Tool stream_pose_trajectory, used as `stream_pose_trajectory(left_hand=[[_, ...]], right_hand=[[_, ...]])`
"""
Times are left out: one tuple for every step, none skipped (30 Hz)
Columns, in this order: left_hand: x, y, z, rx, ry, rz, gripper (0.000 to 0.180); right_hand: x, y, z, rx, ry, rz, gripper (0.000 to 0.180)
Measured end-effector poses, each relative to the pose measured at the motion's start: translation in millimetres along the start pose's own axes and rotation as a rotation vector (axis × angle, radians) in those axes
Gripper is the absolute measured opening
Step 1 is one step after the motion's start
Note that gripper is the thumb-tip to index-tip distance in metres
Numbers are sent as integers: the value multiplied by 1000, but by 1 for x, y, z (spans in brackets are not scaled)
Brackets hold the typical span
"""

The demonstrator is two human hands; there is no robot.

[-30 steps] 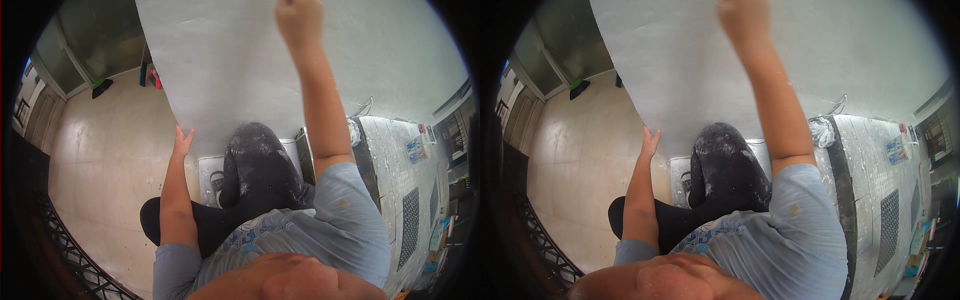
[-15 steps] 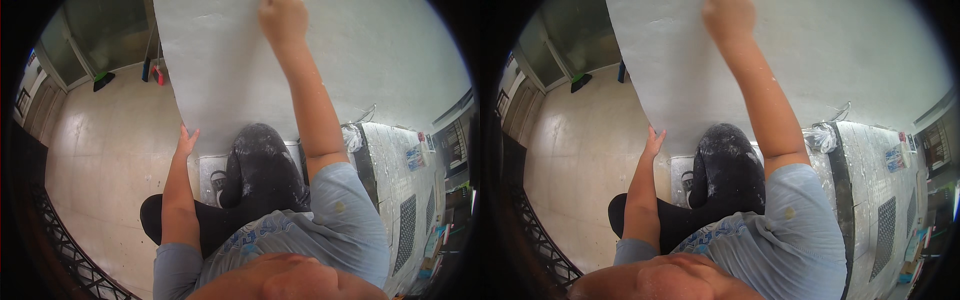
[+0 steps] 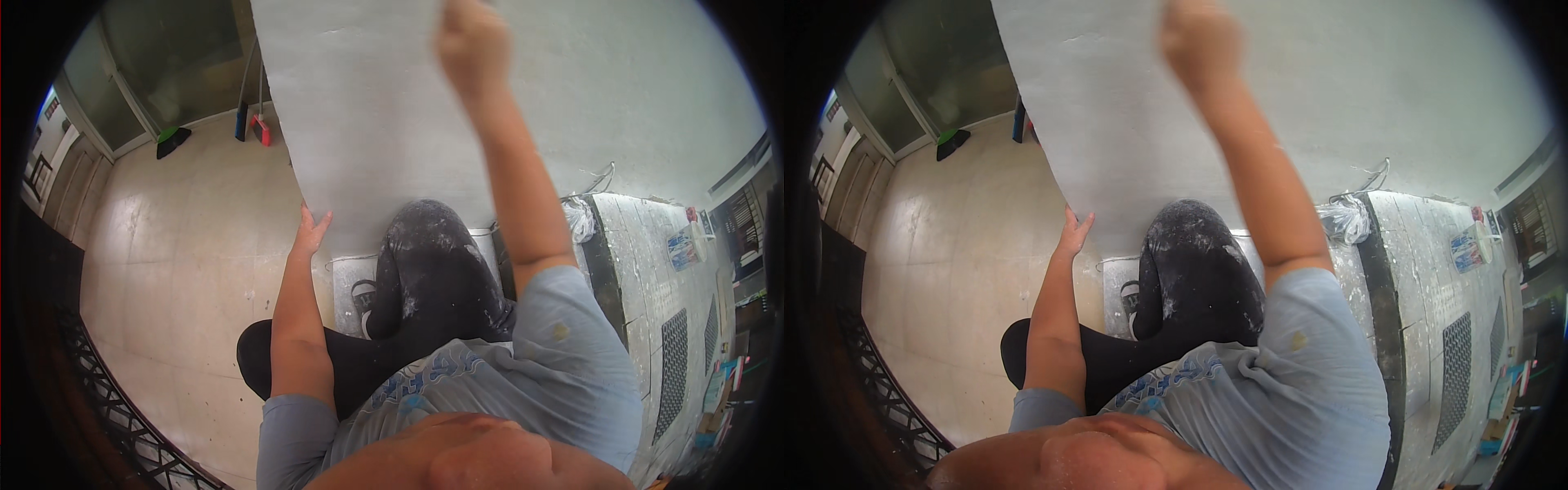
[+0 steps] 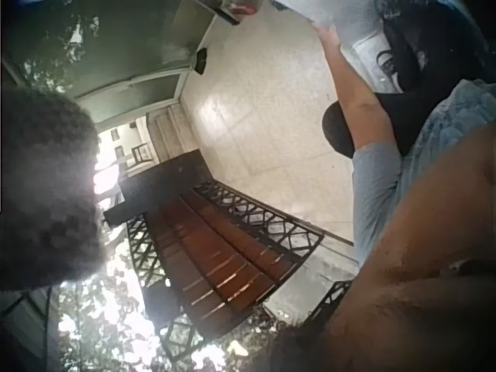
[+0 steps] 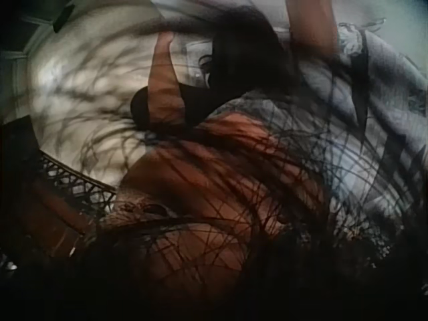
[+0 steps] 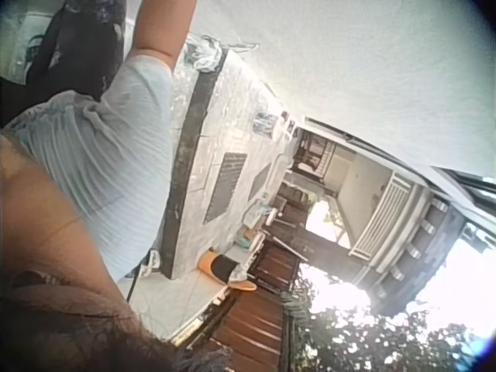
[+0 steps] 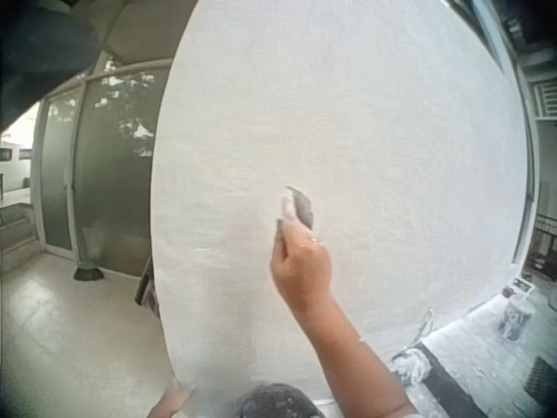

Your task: Applying and smoothing wall filler or plaster onto a damaged section of a wall using a putty knife and hands.

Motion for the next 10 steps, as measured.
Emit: stream_pose_trajectory(left_hand=[[0,-3,1,51,-23,-9,88],[3,-2,2,51,1,1,89],[9,2,1,0,65,22,89],[7,-2,0,54,26,6,89],[9,-4,-3,62,53,6,90],[13,-2,-4,14,104,19,91],[11,-7,-3,71,78,2,91],[10,-6,-2,68,61,7,92],[13,-2,-2,10,89,24,92],[15,-1,-2,-5,90,51,92]], right_hand=[[-21,20,5,-102,68,-87,14],[-37,38,9,-211,126,-179,14],[-62,47,5,-124,-26,-245,19],[-70,47,3,-122,-22,-246,19],[-79,50,2,-146,-65,-261,20],[-85,52,1,-170,-108,-276,23],[-85,52,2,-171,-104,-278,23],[-88,45,3,-122,-175,-250,22],[-88,36,3,-71,-246,-219,27],[-87,23,1,-17,-318,-186,36]])
Point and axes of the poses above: each hand's wrist, its own z-axis towards the middle knuckle, its own y-axis out of the back of the hand, x = y × z, the point moved 7 cm from there along z, towards the middle knuckle, and after that the axes turned 1 degree about y, right-handed, at the moved point
